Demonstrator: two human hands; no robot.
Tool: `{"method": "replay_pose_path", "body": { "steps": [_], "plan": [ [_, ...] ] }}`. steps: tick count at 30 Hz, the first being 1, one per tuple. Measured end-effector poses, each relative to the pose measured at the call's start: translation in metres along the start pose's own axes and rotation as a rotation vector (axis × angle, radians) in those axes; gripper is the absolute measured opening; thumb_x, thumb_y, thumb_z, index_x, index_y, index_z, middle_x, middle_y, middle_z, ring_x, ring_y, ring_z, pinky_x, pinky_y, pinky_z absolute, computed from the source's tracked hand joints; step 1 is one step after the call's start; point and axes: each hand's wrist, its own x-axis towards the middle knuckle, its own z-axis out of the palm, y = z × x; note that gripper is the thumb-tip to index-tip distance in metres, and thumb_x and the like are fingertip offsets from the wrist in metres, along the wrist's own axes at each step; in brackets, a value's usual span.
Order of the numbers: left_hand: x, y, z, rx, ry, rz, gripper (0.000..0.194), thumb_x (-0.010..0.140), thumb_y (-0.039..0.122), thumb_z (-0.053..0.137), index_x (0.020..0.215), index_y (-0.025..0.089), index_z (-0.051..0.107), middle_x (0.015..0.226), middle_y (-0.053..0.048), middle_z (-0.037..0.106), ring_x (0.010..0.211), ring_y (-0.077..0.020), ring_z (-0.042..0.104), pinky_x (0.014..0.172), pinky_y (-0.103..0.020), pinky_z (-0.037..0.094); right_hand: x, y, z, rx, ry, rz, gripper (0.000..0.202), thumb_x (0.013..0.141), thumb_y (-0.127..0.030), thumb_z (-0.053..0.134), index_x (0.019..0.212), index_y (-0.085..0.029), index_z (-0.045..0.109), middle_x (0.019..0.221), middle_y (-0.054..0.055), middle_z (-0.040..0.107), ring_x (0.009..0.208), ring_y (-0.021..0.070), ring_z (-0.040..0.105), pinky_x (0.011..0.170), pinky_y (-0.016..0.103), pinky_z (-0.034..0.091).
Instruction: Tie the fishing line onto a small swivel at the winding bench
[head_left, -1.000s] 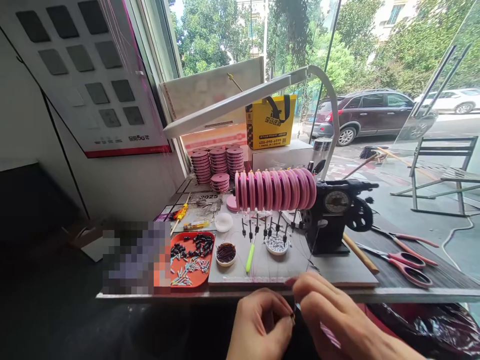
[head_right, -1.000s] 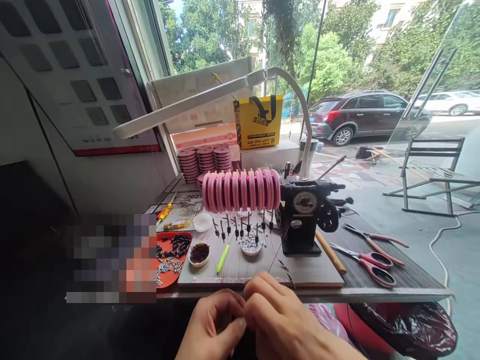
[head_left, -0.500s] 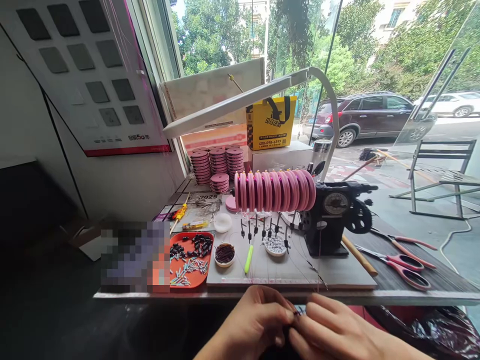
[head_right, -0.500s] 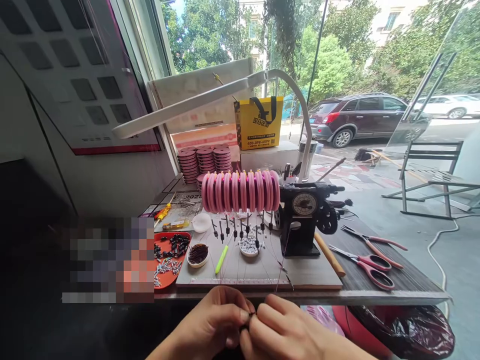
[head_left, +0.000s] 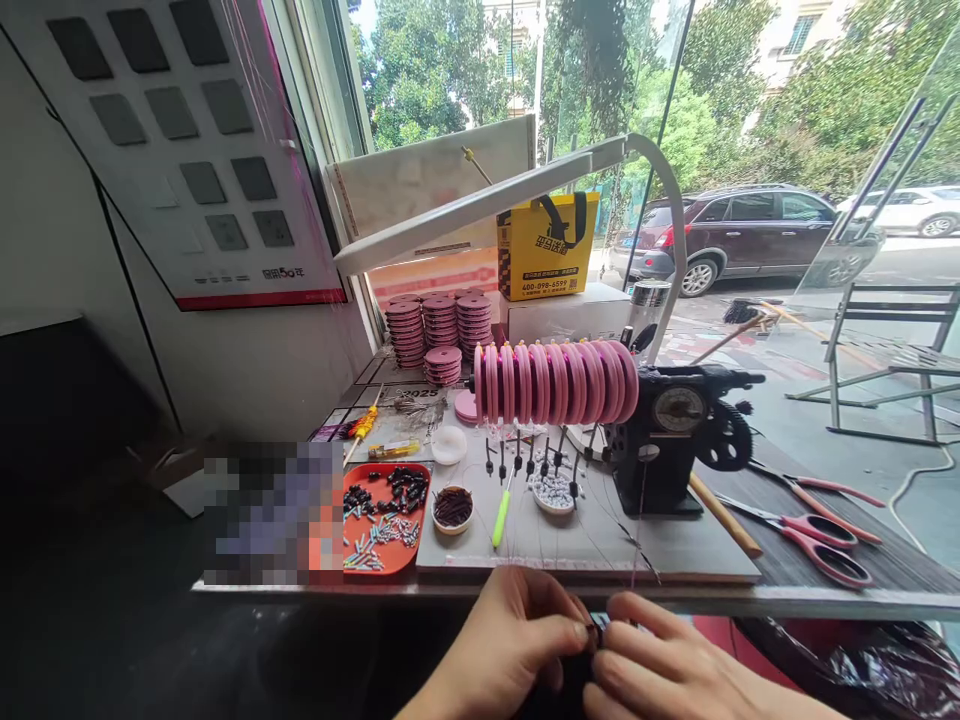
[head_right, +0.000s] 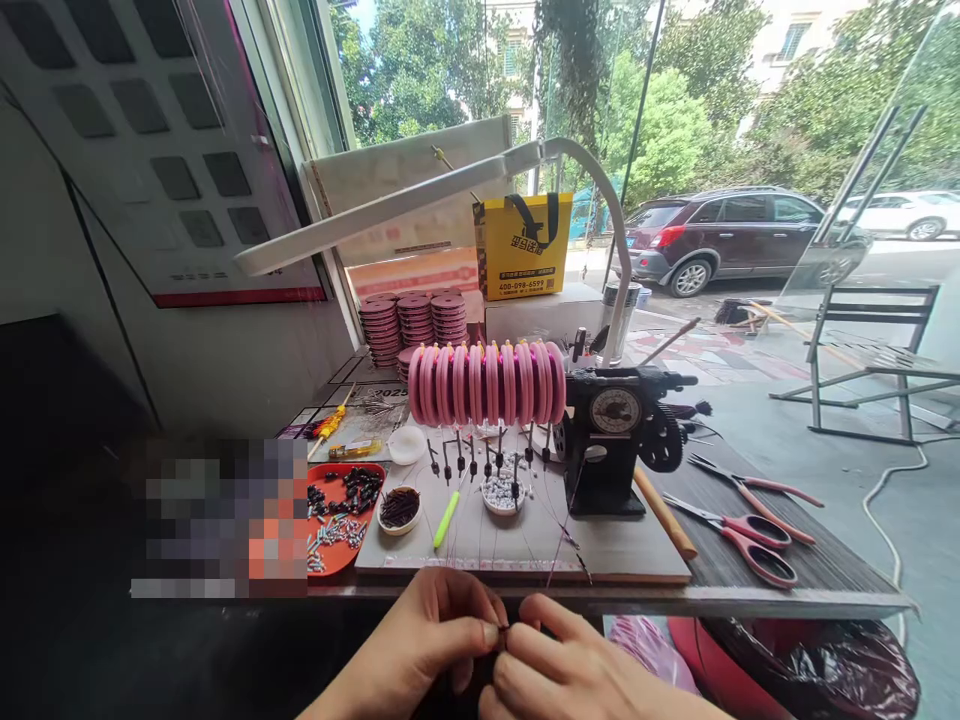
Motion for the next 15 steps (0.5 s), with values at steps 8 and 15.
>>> {"method": "replay_pose_path", "body": {
  "steps": [8,15],
  "plan": [
    [-0.008,-0.005,-0.006,0.434,0.065,0.414,0.012,0.070,0.021,0.060,0.060,0.015,0.057,0.072,-0.002,0.051,0.064,-0.0128,0.046,0.055,-0.024,0.032,0.016,0.007,-0.013,0.627,0.096,0.505,0.035,0.100,-0.041,0.039,0.076,-0.020,0.055,0.065,-0.002,0.057,0.058,0.0119,0.050,0.055,0.020,0.038],
    [-0.003,-0.039,0.005,0.805,0.554,0.931,0.018,0.080,0.007,0.046,0.070,0.017,0.056,0.078,-0.001,0.050,0.045,-0.0051,0.041,0.041,-0.020,0.031,0.040,0.014,-0.014,1.240,0.145,0.938,0.040,0.080,-0.054,0.062,0.073,-0.016,0.053,0.070,0.002,0.056,0.069,0.0166,0.049,0.064,0.026,0.039]
  ]
}}
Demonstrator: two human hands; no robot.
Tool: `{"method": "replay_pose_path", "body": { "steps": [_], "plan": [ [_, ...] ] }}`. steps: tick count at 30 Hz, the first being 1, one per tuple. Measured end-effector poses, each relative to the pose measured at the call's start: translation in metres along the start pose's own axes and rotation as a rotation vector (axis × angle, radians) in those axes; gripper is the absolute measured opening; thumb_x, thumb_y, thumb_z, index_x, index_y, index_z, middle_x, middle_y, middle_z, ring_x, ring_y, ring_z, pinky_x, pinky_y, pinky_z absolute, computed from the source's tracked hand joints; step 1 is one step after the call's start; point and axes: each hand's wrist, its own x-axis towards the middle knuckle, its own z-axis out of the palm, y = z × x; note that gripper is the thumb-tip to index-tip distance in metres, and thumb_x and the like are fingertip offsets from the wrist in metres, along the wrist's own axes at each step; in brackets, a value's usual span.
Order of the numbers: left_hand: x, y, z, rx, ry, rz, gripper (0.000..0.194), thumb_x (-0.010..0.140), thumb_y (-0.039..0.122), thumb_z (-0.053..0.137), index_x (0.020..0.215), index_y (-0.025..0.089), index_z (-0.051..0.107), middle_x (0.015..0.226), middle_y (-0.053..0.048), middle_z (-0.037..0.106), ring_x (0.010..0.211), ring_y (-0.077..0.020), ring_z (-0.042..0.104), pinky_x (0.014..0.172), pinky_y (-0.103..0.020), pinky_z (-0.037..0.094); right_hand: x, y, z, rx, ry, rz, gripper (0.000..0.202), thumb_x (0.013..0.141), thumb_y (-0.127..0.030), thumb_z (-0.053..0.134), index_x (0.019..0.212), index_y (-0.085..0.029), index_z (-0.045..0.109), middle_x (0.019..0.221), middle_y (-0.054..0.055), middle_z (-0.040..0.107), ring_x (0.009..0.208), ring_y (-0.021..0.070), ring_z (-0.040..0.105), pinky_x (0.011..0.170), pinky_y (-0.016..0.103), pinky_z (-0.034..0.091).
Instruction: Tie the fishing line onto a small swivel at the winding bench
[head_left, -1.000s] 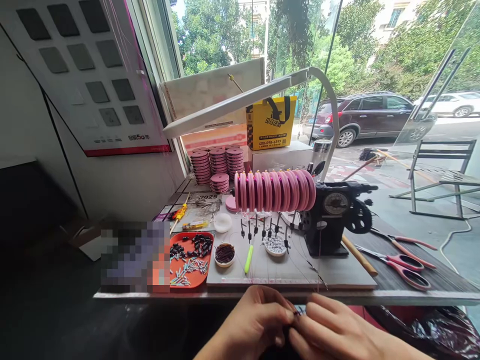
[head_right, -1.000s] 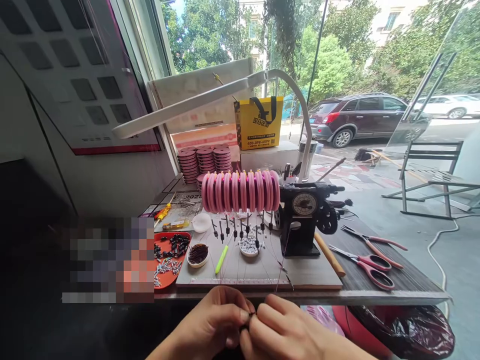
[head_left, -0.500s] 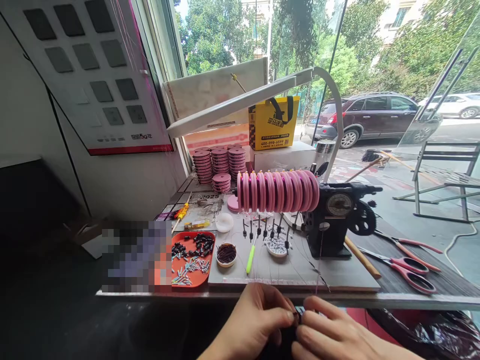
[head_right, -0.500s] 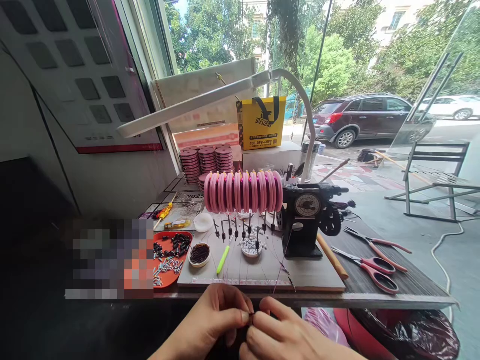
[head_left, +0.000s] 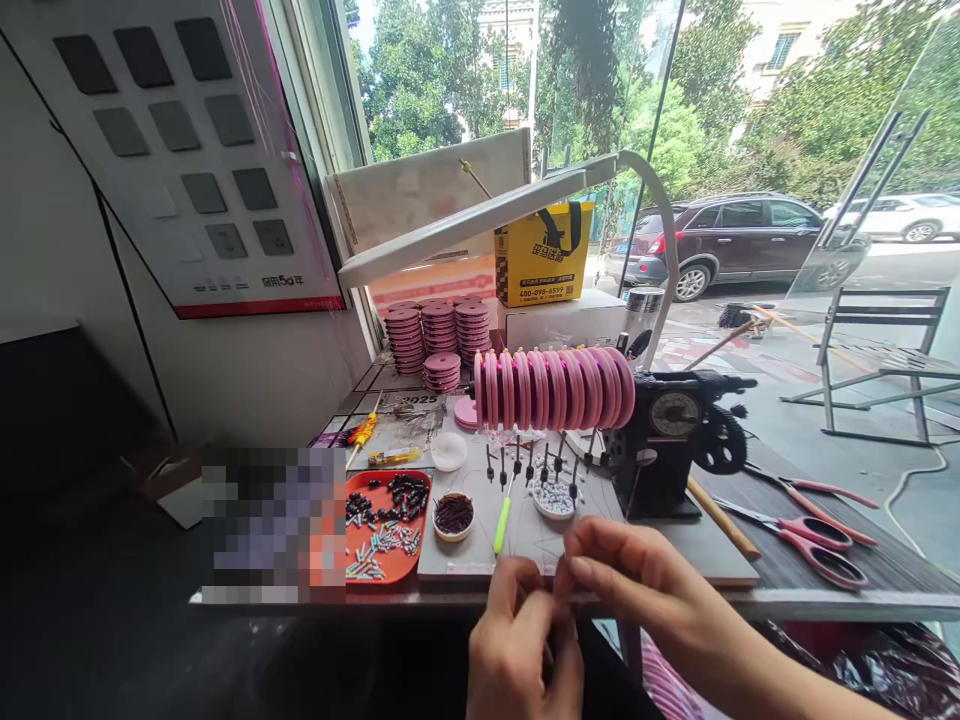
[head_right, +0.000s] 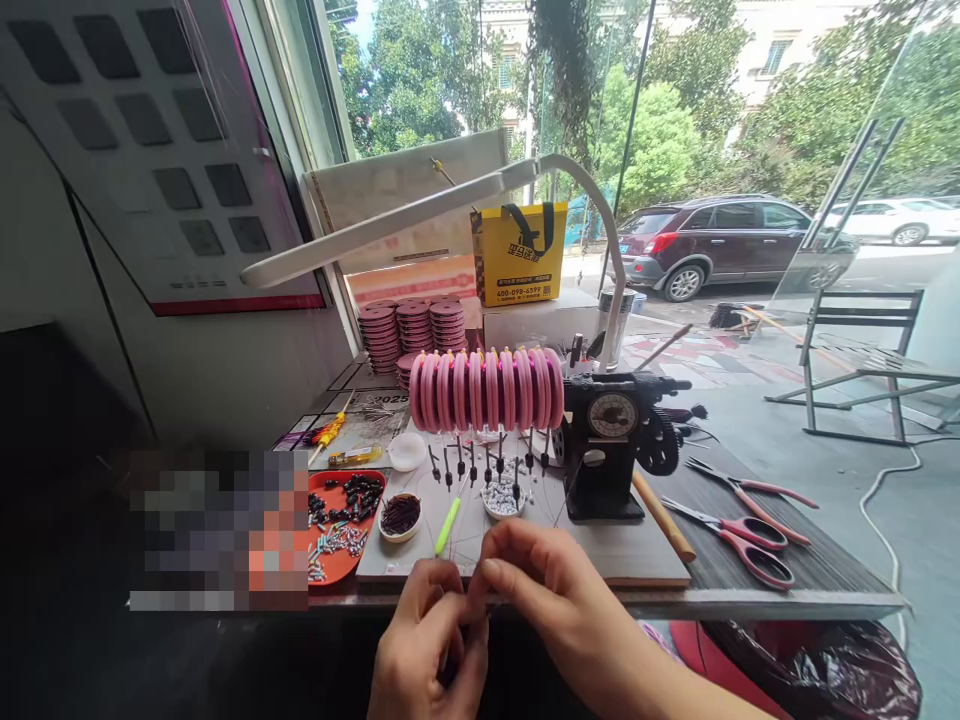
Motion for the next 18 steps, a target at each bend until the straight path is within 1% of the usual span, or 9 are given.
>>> {"method": "replay_pose_path", "body": {
  "steps": [3,6,8,10,12,13,16,17,18],
  "plan": [
    [0.002,-0.004,0.004,0.215,0.161,0.342,0.021,0.078,0.000,0.046,0.075,0.016,0.060,0.076,-0.004,0.058,0.053,-0.0092,0.054,0.049,-0.019,0.042,0.007,0.001,0.000,0.001,-0.018,0.022,0.038,0.080,-0.051,0.062,0.071,-0.016,0.054,0.070,0.001,0.055,0.069,0.0159,0.047,0.064,0.026,0.038],
    [0.010,-0.009,0.002,0.309,0.240,0.637,0.020,0.075,-0.003,0.047,0.072,0.011,0.061,0.070,-0.008,0.066,0.047,-0.0113,0.052,0.045,-0.022,0.044,0.010,0.004,-0.002,-0.014,-0.023,0.030,0.035,0.080,-0.048,0.062,0.070,-0.016,0.053,0.065,-0.001,0.049,0.063,0.0135,0.042,0.058,0.024,0.034],
    [0.014,-0.012,0.000,0.323,0.190,0.773,0.021,0.072,-0.004,0.046,0.071,0.009,0.062,0.065,-0.009,0.069,0.042,-0.0119,0.050,0.039,-0.024,0.041,0.008,0.006,-0.003,-0.028,-0.032,0.035,0.033,0.081,-0.046,0.060,0.071,-0.015,0.052,0.065,-0.001,0.049,0.061,0.0131,0.040,0.057,0.024,0.033],
    [0.016,-0.011,-0.003,0.278,0.070,0.800,0.024,0.069,-0.007,0.044,0.069,0.008,0.063,0.062,-0.009,0.069,0.043,-0.0129,0.053,0.040,-0.023,0.042,0.005,0.007,-0.004,-0.037,-0.043,0.040,0.031,0.083,-0.044,0.058,0.072,-0.016,0.051,0.067,0.000,0.052,0.062,0.0138,0.042,0.058,0.025,0.034],
    [0.017,-0.008,-0.006,0.112,-0.077,0.604,0.025,0.068,-0.005,0.044,0.067,0.010,0.063,0.063,-0.009,0.068,0.053,-0.0144,0.059,0.047,-0.022,0.046,-0.001,0.006,-0.005,-0.087,-0.023,0.013,0.025,0.086,-0.039,0.054,0.076,-0.017,0.051,0.069,0.000,0.051,0.065,0.0145,0.043,0.060,0.024,0.037],
    [0.018,-0.006,-0.008,-0.025,-0.146,0.387,0.023,0.069,-0.002,0.045,0.065,0.012,0.063,0.063,-0.008,0.067,0.055,-0.0142,0.059,0.049,-0.022,0.046,-0.005,0.005,-0.006,-0.153,0.005,-0.048,0.019,0.087,-0.035,0.053,0.079,-0.018,0.050,0.072,-0.001,0.050,0.066,0.0144,0.044,0.061,0.024,0.038],
    [0.026,0.001,-0.013,-0.588,-0.400,-0.573,0.006,0.061,0.012,0.058,0.057,0.015,0.062,0.059,0.000,0.060,0.044,-0.0081,0.048,0.040,-0.019,0.036,-0.016,0.000,-0.009,-0.536,0.010,-0.413,0.008,0.091,-0.021,0.046,0.083,-0.021,0.048,0.081,0.000,0.051,0.067,0.0129,0.047,0.060,0.021,0.042],
    [0.030,0.003,-0.014,-0.743,-0.468,-0.818,0.001,0.055,0.015,0.061,0.053,0.015,0.061,0.055,0.002,0.056,0.039,-0.0056,0.042,0.037,-0.019,0.030,-0.019,-0.001,-0.010,-0.710,-0.039,-0.562,0.013,0.093,-0.017,0.042,0.082,-0.021,0.048,0.080,0.001,0.053,0.065,0.0125,0.048,0.059,0.021,0.042],
    [0.033,0.004,-0.014,-0.852,-0.516,-0.976,0.002,0.050,0.016,0.062,0.051,0.014,0.061,0.053,0.003,0.054,0.036,-0.0039,0.037,0.035,-0.019,0.027,-0.022,-0.002,-0.011,-0.881,-0.121,-0.689,0.021,0.095,-0.013,0.037,0.081,-0.020,0.050,0.078,0.001,0.054,0.063,0.0127,0.049,0.058,0.022,0.042]
  ]
}}
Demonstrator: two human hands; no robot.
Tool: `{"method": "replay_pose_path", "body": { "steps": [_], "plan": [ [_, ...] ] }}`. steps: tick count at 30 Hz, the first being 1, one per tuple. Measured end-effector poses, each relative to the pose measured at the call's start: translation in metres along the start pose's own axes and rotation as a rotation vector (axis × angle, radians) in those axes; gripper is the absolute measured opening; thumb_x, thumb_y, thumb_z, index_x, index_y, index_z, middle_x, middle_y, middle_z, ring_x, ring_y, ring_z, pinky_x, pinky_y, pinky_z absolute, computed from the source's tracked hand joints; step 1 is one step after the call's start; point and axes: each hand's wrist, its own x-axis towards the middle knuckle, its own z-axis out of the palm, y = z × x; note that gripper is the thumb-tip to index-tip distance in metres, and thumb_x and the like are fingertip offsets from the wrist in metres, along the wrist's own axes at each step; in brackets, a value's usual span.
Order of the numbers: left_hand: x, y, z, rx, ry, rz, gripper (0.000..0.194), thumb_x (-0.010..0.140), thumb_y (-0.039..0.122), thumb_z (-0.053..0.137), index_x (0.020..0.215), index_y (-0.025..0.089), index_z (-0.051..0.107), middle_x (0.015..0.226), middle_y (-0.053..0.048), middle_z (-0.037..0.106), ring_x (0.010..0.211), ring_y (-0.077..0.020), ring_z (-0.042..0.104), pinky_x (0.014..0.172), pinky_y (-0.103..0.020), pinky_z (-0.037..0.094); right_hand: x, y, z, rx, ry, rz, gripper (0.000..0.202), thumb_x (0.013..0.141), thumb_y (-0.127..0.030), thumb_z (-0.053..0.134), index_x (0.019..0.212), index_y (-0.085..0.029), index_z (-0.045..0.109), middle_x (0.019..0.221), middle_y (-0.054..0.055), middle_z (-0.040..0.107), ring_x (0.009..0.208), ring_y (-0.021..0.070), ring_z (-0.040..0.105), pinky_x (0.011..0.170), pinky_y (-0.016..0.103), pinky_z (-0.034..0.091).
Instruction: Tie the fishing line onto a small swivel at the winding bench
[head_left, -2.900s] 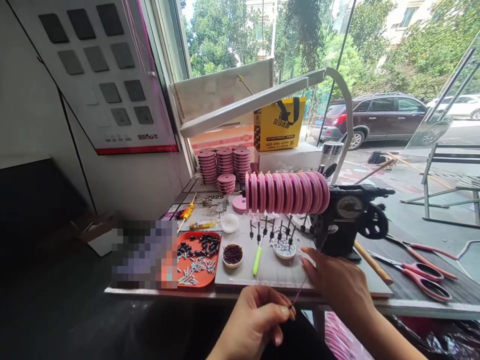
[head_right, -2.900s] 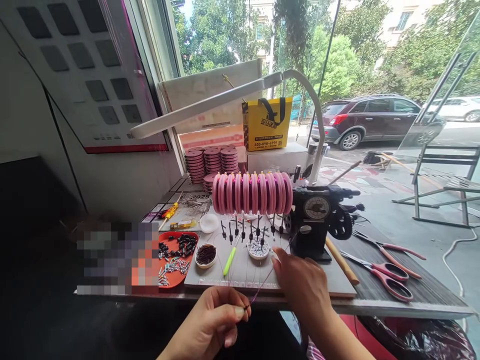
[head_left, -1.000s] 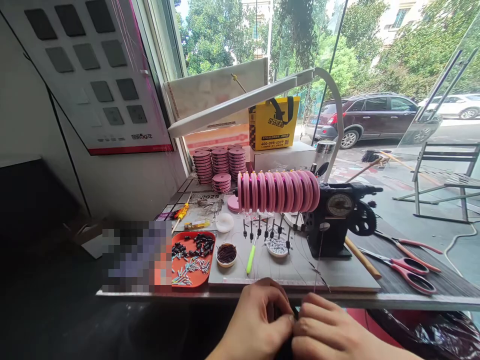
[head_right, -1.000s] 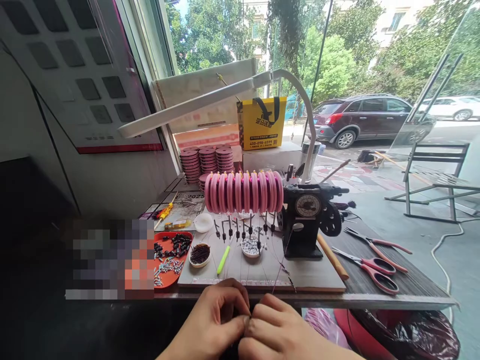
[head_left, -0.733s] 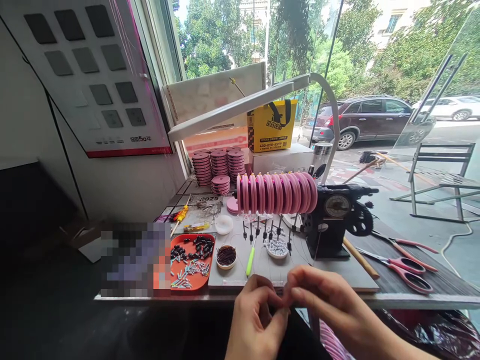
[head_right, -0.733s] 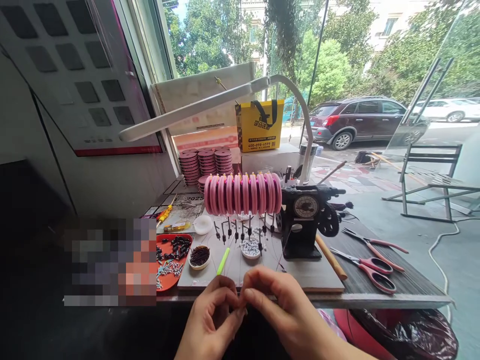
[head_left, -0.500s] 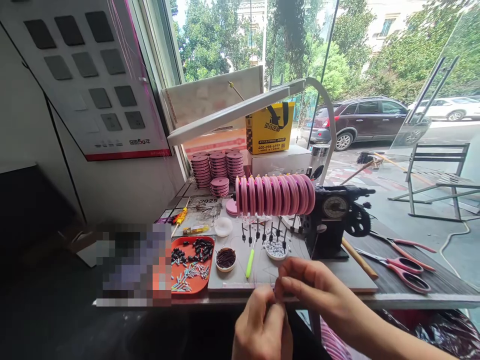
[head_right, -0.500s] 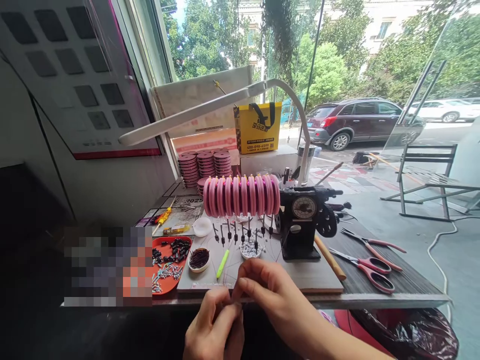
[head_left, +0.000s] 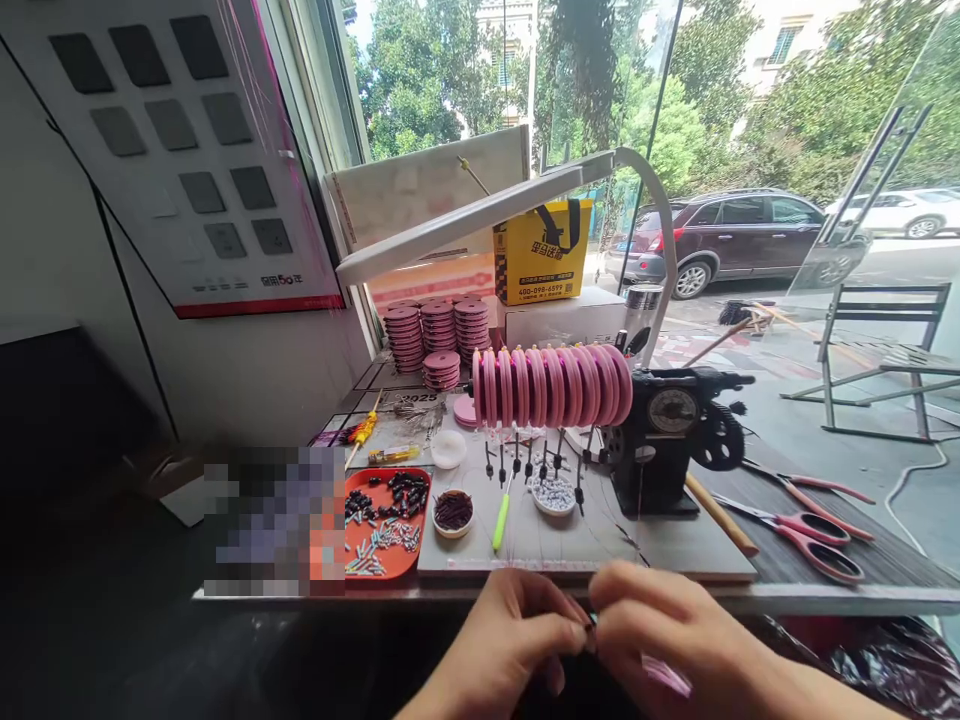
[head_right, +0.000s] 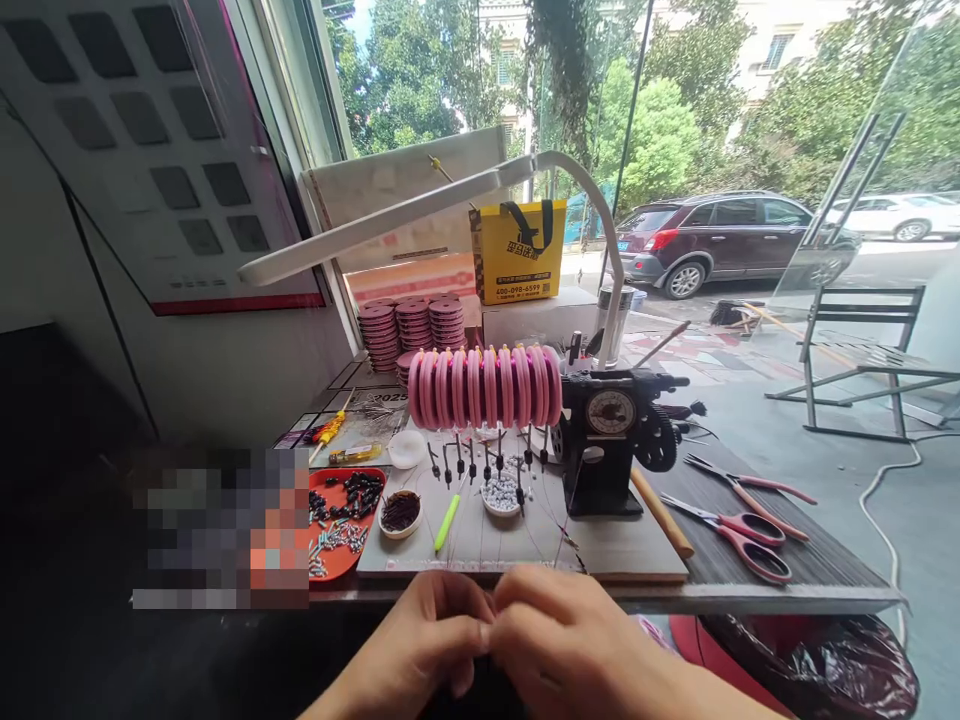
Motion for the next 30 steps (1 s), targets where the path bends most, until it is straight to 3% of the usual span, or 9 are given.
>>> {"method": "replay_pose_path", "body": {
  "steps": [2,5,10,14,17,20,25,28,30],
  "plan": [
    [0.002,0.004,0.001,-0.111,-0.044,-0.113,0.004,0.045,0.016,0.060,0.048,0.014,0.059,0.051,0.003,0.053,0.035,-0.0029,0.035,0.035,-0.018,0.024,-0.004,0.000,0.000,-0.268,-0.133,-0.213,0.035,0.098,-0.009,0.027,0.078,-0.018,0.055,0.067,0.001,0.055,0.055,0.0137,0.047,0.054,0.026,0.040],
    [0.002,0.004,0.002,-0.169,-0.049,-0.172,0.005,0.044,0.015,0.060,0.048,0.013,0.058,0.051,0.003,0.052,0.038,-0.0029,0.038,0.037,-0.017,0.023,-0.011,0.004,0.005,-0.447,-0.172,-0.312,0.043,0.099,-0.007,0.023,0.080,-0.013,0.061,0.060,0.001,0.054,0.049,0.0146,0.045,0.051,0.031,0.039],
    [-0.001,0.003,0.002,-0.200,-0.065,-0.183,0.004,0.045,0.014,0.060,0.048,0.013,0.058,0.052,0.002,0.052,0.040,-0.0031,0.039,0.038,-0.017,0.021,-0.016,0.008,0.013,-0.426,-0.135,-0.327,0.047,0.101,-0.008,0.017,0.088,-0.010,0.062,0.059,0.002,0.056,0.049,0.0143,0.047,0.051,0.031,0.040],
    [-0.002,0.005,0.001,-0.173,-0.032,-0.101,0.006,0.045,0.015,0.063,0.050,0.012,0.061,0.057,0.001,0.057,0.040,-0.0038,0.040,0.038,-0.018,0.024,-0.013,0.003,0.011,-0.414,-0.178,-0.332,0.055,0.101,-0.009,0.009,0.080,-0.016,0.060,0.068,0.002,0.062,0.053,0.0137,0.053,0.058,0.030,0.044],
    [-0.002,0.007,0.001,-0.188,-0.038,-0.122,0.005,0.045,0.014,0.062,0.049,0.012,0.059,0.057,0.001,0.057,0.039,-0.0032,0.040,0.037,-0.018,0.022,-0.010,0.001,0.009,-0.388,-0.201,-0.322,0.059,0.101,-0.010,0.004,0.083,-0.013,0.061,0.070,0.005,0.062,0.055,0.0151,0.051,0.061,0.032,0.044],
    [-0.002,0.007,0.002,-0.212,-0.048,-0.160,0.004,0.045,0.013,0.059,0.048,0.012,0.057,0.055,0.001,0.056,0.039,-0.0029,0.041,0.038,-0.018,0.020,-0.010,0.002,0.010,-0.395,-0.193,-0.299,0.053,0.101,-0.010,0.010,0.091,-0.008,0.062,0.066,0.005,0.059,0.053,0.0163,0.048,0.053,0.032,0.040],
    [-0.001,0.006,0.004,-0.192,-0.054,-0.168,0.005,0.045,0.015,0.058,0.049,0.013,0.055,0.051,0.004,0.050,0.040,-0.0032,0.040,0.040,-0.018,0.019,-0.010,0.005,0.016,-0.413,-0.101,-0.309,0.049,0.100,-0.008,0.017,0.078,-0.010,0.060,0.057,0.002,0.052,0.047,0.0147,0.040,0.045,0.030,0.030],
    [-0.001,0.005,0.002,-0.072,-0.024,-0.075,0.005,0.048,0.016,0.059,0.051,0.014,0.056,0.050,0.004,0.050,0.040,-0.0049,0.038,0.040,-0.020,0.023,-0.007,0.006,0.019,-0.375,-0.132,-0.343,0.055,0.102,-0.014,0.009,0.079,-0.013,0.060,0.062,0.002,0.057,0.050,0.0143,0.043,0.047,0.029,0.033],
    [-0.003,0.004,0.000,0.117,0.009,0.065,0.002,0.053,0.015,0.059,0.053,0.014,0.057,0.055,0.002,0.052,0.045,-0.0071,0.040,0.042,-0.021,0.027,-0.006,0.006,0.019,-0.282,-0.078,-0.303,0.056,0.103,-0.020,0.010,0.072,-0.016,0.056,0.058,0.000,0.056,0.050,0.0139,0.043,0.048,0.027,0.034]
  ]
}}
